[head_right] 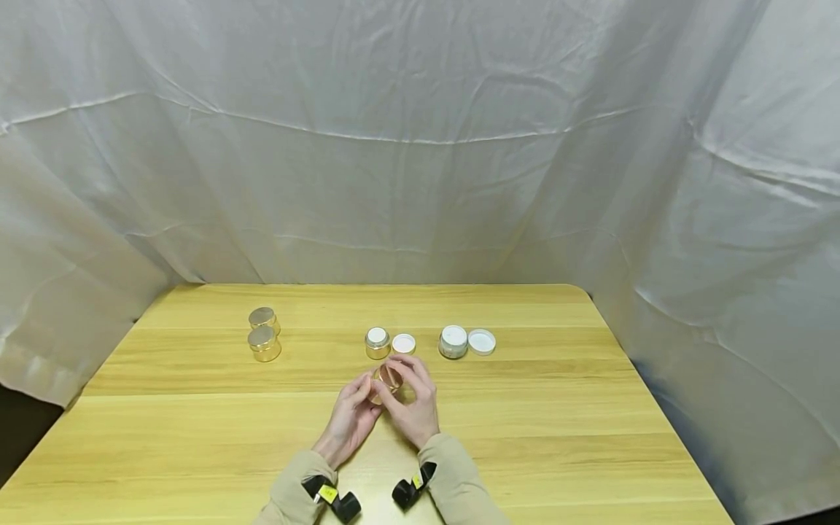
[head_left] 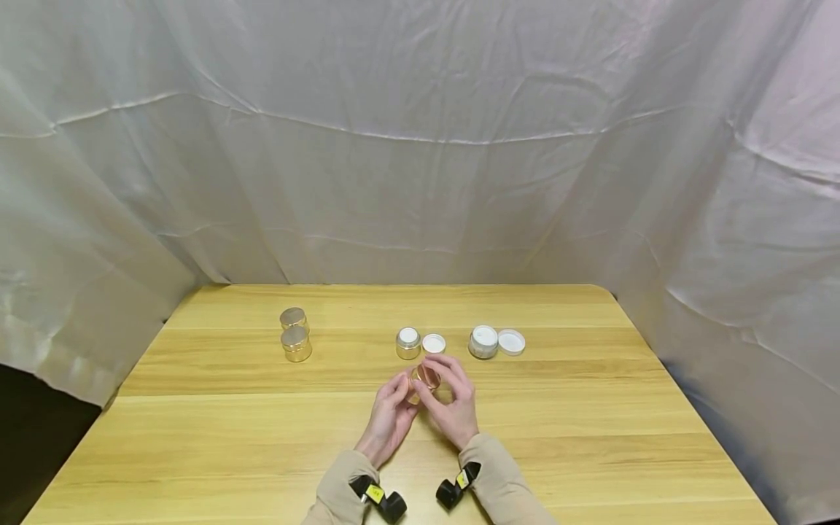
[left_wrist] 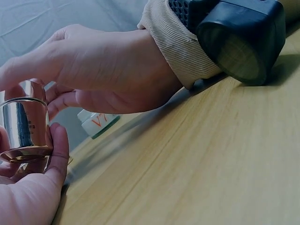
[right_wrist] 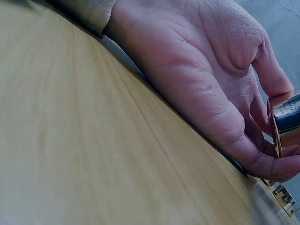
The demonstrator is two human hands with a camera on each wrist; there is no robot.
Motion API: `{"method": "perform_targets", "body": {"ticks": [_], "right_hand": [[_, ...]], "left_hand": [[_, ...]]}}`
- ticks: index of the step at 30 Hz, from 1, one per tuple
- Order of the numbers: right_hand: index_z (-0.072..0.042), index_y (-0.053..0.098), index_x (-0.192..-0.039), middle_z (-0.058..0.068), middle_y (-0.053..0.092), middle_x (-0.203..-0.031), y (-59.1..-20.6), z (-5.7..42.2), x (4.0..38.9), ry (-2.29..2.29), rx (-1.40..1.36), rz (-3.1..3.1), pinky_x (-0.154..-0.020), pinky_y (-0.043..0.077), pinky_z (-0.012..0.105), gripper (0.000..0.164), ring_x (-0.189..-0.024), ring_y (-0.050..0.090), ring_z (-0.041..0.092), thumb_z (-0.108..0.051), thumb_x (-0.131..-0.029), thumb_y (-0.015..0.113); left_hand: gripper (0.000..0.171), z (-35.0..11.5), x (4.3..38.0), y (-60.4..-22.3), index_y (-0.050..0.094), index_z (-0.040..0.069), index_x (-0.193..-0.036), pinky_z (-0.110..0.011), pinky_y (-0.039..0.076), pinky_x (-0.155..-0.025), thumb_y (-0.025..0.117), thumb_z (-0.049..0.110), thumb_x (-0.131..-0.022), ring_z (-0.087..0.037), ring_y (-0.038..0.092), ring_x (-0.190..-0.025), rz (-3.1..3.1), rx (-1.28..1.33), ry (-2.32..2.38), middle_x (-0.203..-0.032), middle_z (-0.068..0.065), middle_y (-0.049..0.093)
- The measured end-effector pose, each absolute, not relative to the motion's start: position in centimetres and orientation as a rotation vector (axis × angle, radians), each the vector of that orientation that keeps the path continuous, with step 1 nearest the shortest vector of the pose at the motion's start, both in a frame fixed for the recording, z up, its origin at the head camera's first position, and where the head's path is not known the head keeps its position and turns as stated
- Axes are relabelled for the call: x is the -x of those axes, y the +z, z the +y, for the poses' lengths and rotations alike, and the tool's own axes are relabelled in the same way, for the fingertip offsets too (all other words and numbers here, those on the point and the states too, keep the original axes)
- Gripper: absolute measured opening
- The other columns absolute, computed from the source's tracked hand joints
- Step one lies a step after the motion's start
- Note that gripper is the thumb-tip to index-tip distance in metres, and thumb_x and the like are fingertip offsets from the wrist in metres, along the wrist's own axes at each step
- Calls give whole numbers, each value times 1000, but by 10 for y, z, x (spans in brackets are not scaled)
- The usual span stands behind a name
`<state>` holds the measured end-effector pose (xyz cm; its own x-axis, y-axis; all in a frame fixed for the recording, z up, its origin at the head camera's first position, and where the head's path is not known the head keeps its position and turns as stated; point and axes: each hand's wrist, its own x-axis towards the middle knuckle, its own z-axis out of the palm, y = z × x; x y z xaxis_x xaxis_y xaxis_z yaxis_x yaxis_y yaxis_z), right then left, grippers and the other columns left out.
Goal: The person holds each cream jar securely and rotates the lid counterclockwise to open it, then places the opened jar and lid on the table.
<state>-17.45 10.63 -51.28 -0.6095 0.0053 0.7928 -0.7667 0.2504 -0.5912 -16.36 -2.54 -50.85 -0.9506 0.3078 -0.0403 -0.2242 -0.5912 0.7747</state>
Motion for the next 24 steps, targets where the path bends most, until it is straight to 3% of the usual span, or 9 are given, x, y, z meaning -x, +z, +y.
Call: {"method": "perform_targets", "body": {"ticks": [6,13,24], "right_hand": [[16,66,-104,35,62,-107,-508,106,173,1426,-698,-1810,-105,48,15,39,-101,61,40,21,-66,78],[11,68,-110,33,62,-112,-515,108,174,1467,-768,-1784,-108,48,20,36,-109,63,31,17,-75,72],[11,68,-109,32,63,-112,-518,109,177,1447,-714,-1805,-106,48,17,40,-107,63,34,14,-71,80]], "left_hand": [[41,-25,164,-508,42,-9,-139,-23,51,-100,36,19,-110,-7,57,-110,1230,-142,2558,-123,2,56],[41,-27,162,-510,42,-8,-140,-24,51,-105,36,19,-109,-11,57,-120,1226,-219,2554,-126,2,56],[44,-26,163,-507,37,-11,-142,-25,51,-105,38,18,-109,-10,58,-115,1222,-139,2560,-128,-1,54]]}}
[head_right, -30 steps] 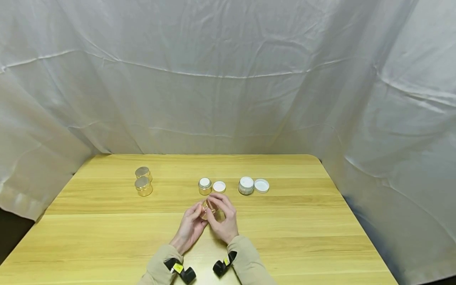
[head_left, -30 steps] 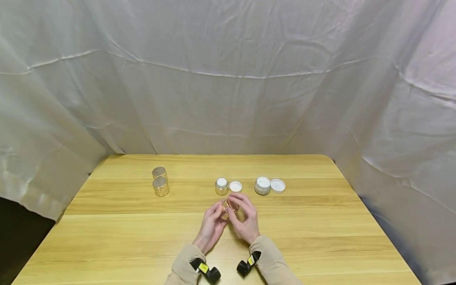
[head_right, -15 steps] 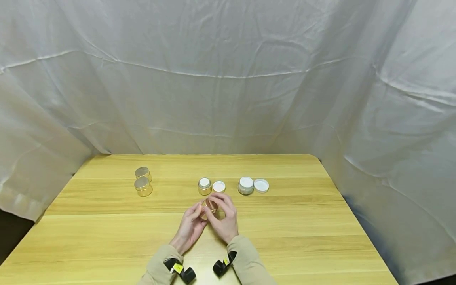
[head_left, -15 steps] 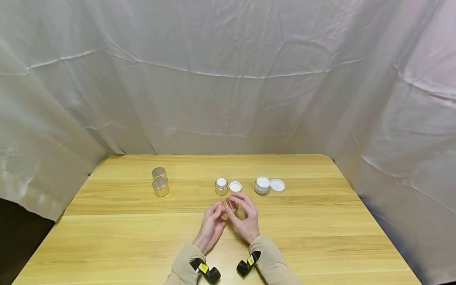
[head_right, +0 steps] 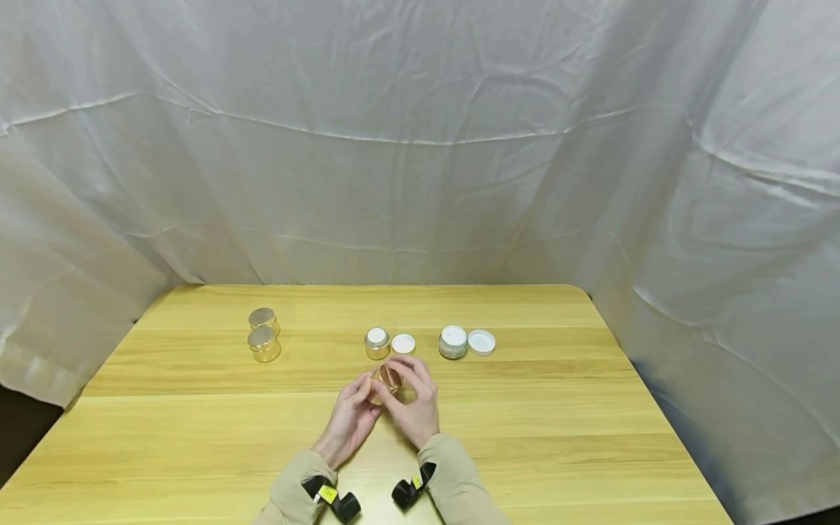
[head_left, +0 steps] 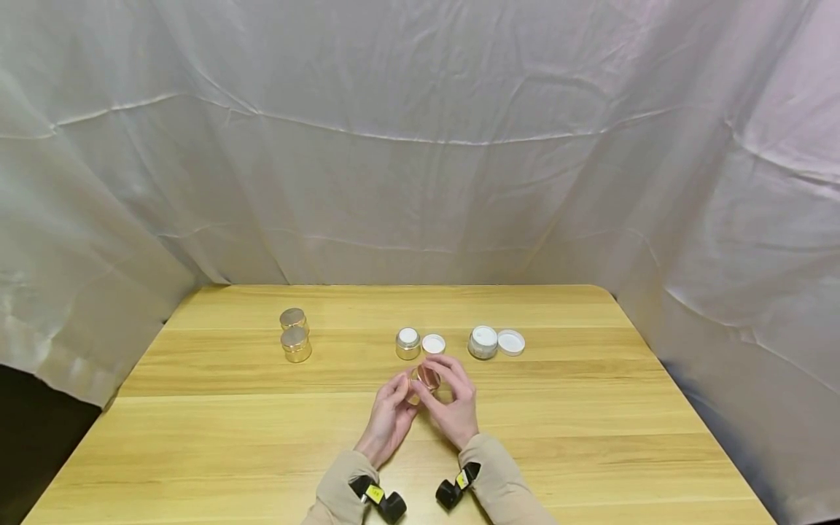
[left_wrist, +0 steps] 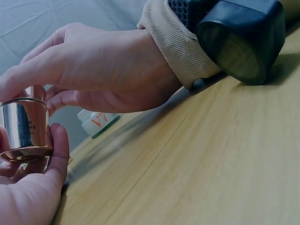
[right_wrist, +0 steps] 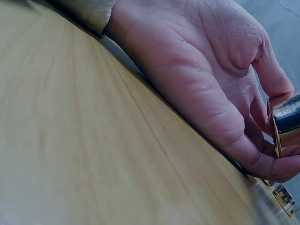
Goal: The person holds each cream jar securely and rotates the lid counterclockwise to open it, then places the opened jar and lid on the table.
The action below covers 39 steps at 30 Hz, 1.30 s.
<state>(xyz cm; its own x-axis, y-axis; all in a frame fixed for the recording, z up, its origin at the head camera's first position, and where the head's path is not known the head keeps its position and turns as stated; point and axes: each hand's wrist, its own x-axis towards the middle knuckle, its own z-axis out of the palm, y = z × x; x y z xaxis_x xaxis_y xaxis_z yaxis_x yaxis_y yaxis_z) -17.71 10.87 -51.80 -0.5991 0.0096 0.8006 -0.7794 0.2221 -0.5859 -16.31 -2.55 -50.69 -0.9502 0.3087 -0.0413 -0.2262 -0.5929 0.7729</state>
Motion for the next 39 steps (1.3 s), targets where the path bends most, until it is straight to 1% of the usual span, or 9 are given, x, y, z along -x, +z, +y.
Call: {"method": "perform_targets", "body": {"ticks": [3,6,15,22,26,29,33,35,39], "right_hand": [[11,67,-110,33,62,-112,-517,109,176,1477,-757,-1787,-107,49,19,37,-109,63,28,15,-75,76],[13,66,-112,35,61,-113,-516,108,175,1500,-787,-1784,-108,48,20,36,-112,63,29,18,-76,72],[11,68,-108,32,63,-108,-517,107,177,1414,-679,-1816,-106,47,16,42,-103,61,40,20,-68,78],[14,66,-111,33,62,-112,-515,108,175,1476,-750,-1806,-109,47,19,38,-111,63,27,19,-74,73],[11,67,-115,31,62,-116,-514,109,174,1474,-767,-1808,-110,47,21,38,-113,63,28,14,-78,72],[6,68,-116,28,63,-116,-516,109,175,1441,-728,-1825,-107,47,19,42,-111,62,29,12,-75,78],[8,68,-111,29,64,-113,-520,109,177,1417,-688,-1832,-104,47,14,46,-107,62,32,13,-68,83],[11,67,-109,31,63,-111,-521,109,178,1414,-694,-1821,-103,47,14,46,-105,62,35,15,-66,82],[12,67,-108,32,63,-109,-520,109,178,1424,-726,-1808,-105,48,16,41,-104,63,34,19,-69,77]], "left_hand": [[43,-26,163,-508,39,-11,-141,-25,51,-105,38,18,-109,-11,57,-117,1232,-142,2555,-126,-1,56],[45,-26,163,-508,35,-12,-143,-25,51,-105,38,18,-109,-11,57,-119,1238,-146,2549,-126,-1,56],[51,-27,163,-507,22,-16,-148,-21,50,-103,34,16,-109,-6,55,-113,1242,-154,2532,-134,-3,46],[46,-27,163,-508,32,-12,-144,-23,51,-104,35,18,-110,-10,57,-118,1252,-192,2537,-128,0,54],[43,-27,162,-508,37,-11,-142,-23,51,-103,35,19,-110,-10,57,-117,1255,-219,2540,-127,1,55],[43,-27,162,-508,37,-11,-142,-23,51,-102,35,18,-110,-8,57,-114,1245,-212,2544,-127,1,54],[44,-27,162,-507,34,-11,-144,-23,51,-103,34,17,-110,-6,58,-110,1236,-191,2543,-126,1,55],[44,-26,162,-506,34,-11,-144,-23,51,-102,33,16,-110,-6,57,-109,1235,-178,2542,-125,1,54],[42,-25,163,-507,36,-11,-143,-24,51,-102,32,16,-110,-9,57,-113,1240,-151,2547,-125,1,55]]}}
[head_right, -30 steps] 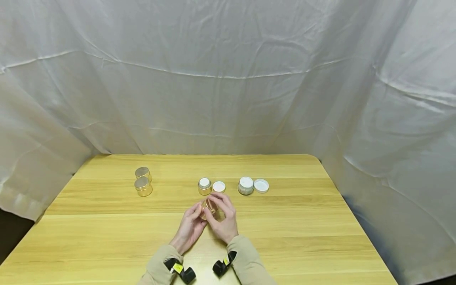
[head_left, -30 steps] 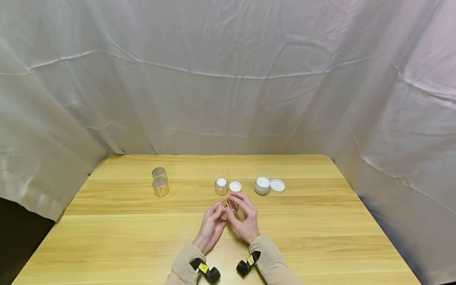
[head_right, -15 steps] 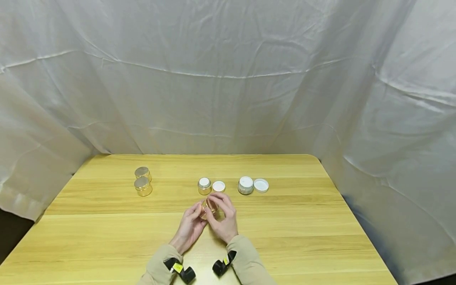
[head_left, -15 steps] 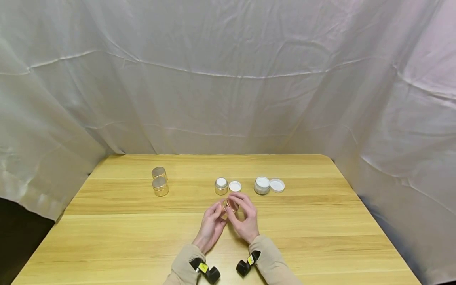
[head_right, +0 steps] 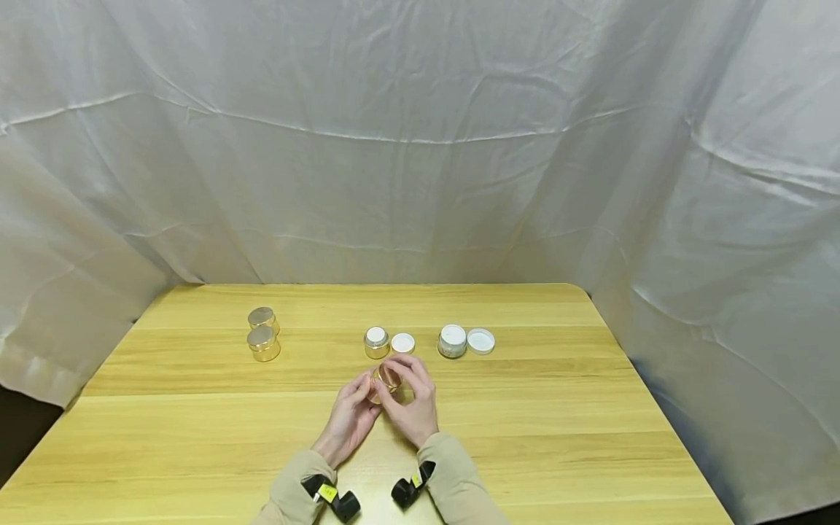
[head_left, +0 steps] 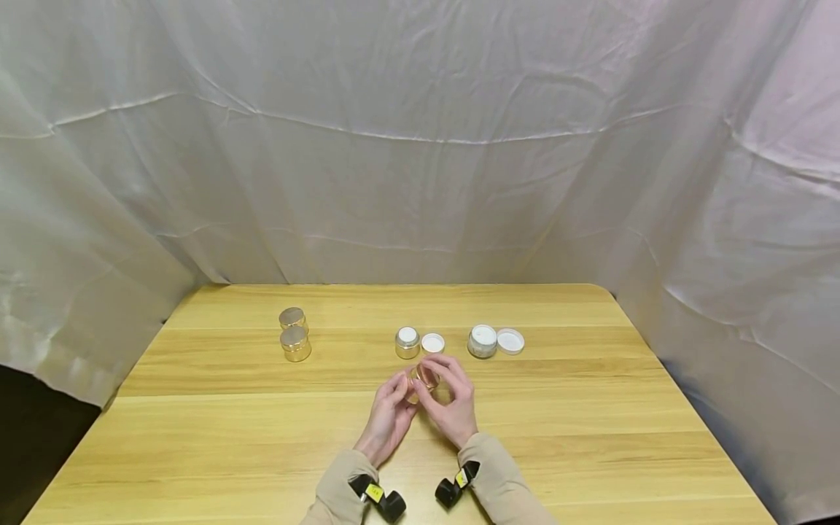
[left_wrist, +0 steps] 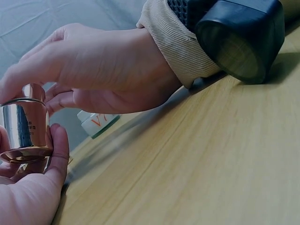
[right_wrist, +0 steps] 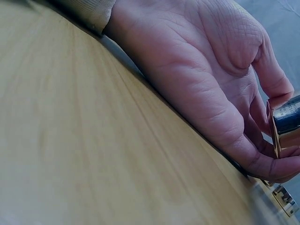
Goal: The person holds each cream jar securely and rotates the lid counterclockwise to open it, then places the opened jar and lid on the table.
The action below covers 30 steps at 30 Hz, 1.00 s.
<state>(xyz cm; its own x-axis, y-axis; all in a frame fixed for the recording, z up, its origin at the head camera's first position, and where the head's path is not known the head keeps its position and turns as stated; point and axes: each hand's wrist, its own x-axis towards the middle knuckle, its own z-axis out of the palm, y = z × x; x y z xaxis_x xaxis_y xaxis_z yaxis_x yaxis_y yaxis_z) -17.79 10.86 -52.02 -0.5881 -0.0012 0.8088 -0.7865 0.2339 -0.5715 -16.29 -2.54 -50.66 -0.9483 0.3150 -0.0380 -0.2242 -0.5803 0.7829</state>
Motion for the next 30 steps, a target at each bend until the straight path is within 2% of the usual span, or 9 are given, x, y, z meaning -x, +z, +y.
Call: {"method": "perform_targets", "body": {"ticks": [6,11,14,19,23,28,30], "right_hand": [[9,68,-114,31,63,-115,-516,108,175,1458,-744,-1826,-108,47,18,42,-110,63,33,16,-73,76],[12,67,-111,35,61,-112,-517,108,176,1446,-698,-1834,-104,47,15,46,-106,61,38,18,-68,79],[14,66,-109,36,61,-109,-518,108,176,1443,-687,-1826,-104,47,14,44,-105,61,36,20,-67,79],[13,67,-111,32,63,-112,-517,108,176,1472,-725,-1808,-107,47,17,39,-109,63,29,19,-73,74],[11,67,-114,32,62,-116,-518,109,175,1505,-754,-1803,-108,48,20,37,-113,63,27,14,-78,73],[7,68,-116,34,61,-114,-516,108,175,1484,-721,-1819,-106,48,17,45,-110,62,31,15,-74,78],[10,67,-114,35,60,-113,-511,107,172,1481,-707,-1821,-104,48,16,46,-109,61,33,17,-70,79]], "left_hand": [[45,-26,163,-507,33,-13,-143,-23,51,-102,34,17,-110,-9,58,-115,1246,-169,2544,-126,-1,55],[47,-27,163,-507,29,-13,-145,-21,51,-100,33,18,-110,-6,57,-110,1246,-195,2533,-124,2,53],[46,-26,163,-507,30,-12,-145,-21,51,-99,33,18,-110,-5,57,-109,1245,-180,2533,-122,3,54],[41,-25,163,-507,38,-10,-140,-22,52,-98,34,18,-110,-8,58,-111,1243,-135,2544,-121,1,56],[41,-25,163,-507,38,-10,-139,-22,52,-99,34,18,-110,-10,58,-113,1247,-133,2545,-123,-1,56],[44,-25,164,-507,32,-12,-144,-21,51,-97,32,17,-110,-5,57,-105,1239,-128,2543,-119,2,54],[45,-25,163,-506,30,-13,-145,-20,51,-97,32,17,-110,-4,57,-104,1240,-135,2543,-118,3,54]]}}
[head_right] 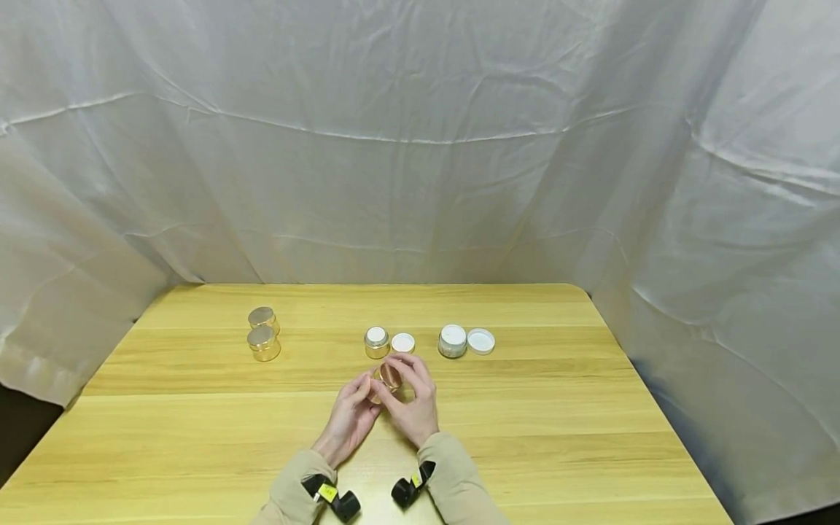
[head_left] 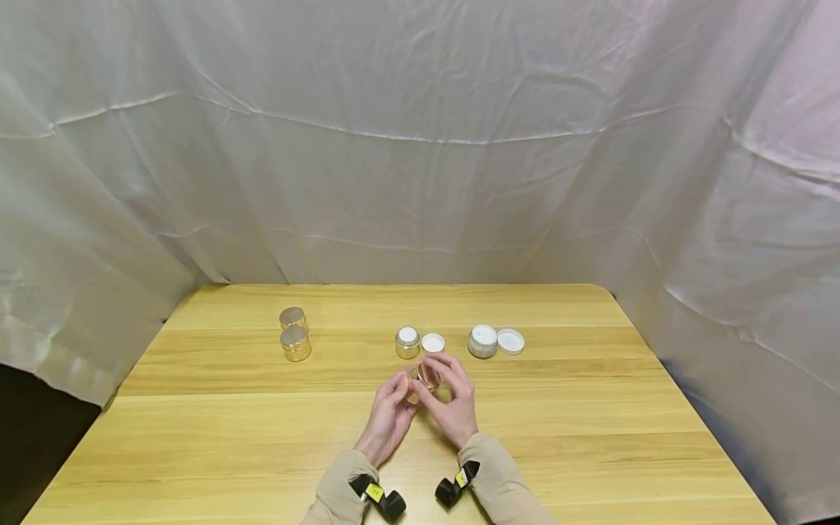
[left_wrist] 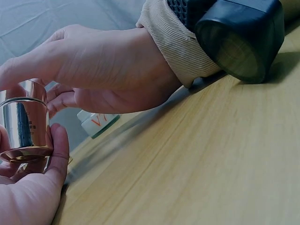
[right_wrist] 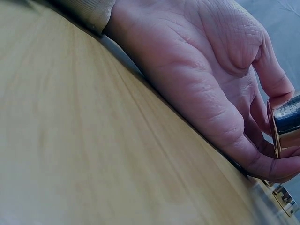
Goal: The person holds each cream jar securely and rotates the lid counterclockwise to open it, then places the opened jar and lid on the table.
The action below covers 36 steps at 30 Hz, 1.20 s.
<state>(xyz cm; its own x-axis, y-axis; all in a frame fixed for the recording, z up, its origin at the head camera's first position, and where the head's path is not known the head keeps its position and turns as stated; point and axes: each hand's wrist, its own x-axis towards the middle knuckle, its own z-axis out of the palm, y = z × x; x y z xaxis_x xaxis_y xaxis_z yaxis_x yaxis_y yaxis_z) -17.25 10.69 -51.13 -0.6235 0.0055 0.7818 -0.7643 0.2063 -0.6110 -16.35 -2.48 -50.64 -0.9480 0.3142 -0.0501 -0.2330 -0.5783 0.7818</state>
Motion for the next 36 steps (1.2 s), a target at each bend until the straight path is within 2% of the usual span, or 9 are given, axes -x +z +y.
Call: {"method": "perform_targets", "body": {"ticks": [9,13,21,30,36], "right_hand": [[16,66,-108,38,61,-108,-486,103,159,1490,-739,-1799,-106,48,18,38,-103,62,40,24,-71,70],[15,66,-109,36,61,-109,-486,103,159,1490,-727,-1812,-106,48,18,38,-104,61,42,22,-73,71],[16,65,-110,38,59,-110,-487,102,159,1508,-700,-1811,-104,48,15,42,-107,61,33,21,-70,76],[17,64,-110,38,59,-109,-485,102,158,1525,-733,-1804,-107,47,18,39,-108,62,32,24,-72,70],[17,64,-111,37,59,-110,-500,104,167,1506,-694,-1825,-105,48,16,42,-108,62,29,21,-70,76]], "left_hand": [[43,-25,163,-507,36,-11,-142,-22,52,-99,34,19,-110,-10,58,-115,1263,-144,2538,-124,0,56],[42,-25,163,-507,37,-11,-141,-22,52,-99,33,18,-110,-9,58,-113,1261,-138,2541,-124,0,56],[36,-24,163,-507,43,-6,-136,-23,53,-97,32,17,-110,-5,58,-103,1236,-114,2561,-115,3,56],[37,-24,163,-507,44,-8,-137,-25,53,-100,32,16,-110,-10,59,-113,1237,-129,2566,-122,1,56],[33,-23,163,-507,48,-4,-133,-24,53,-96,33,16,-110,-6,58,-104,1223,-116,2574,-117,3,57]]}}
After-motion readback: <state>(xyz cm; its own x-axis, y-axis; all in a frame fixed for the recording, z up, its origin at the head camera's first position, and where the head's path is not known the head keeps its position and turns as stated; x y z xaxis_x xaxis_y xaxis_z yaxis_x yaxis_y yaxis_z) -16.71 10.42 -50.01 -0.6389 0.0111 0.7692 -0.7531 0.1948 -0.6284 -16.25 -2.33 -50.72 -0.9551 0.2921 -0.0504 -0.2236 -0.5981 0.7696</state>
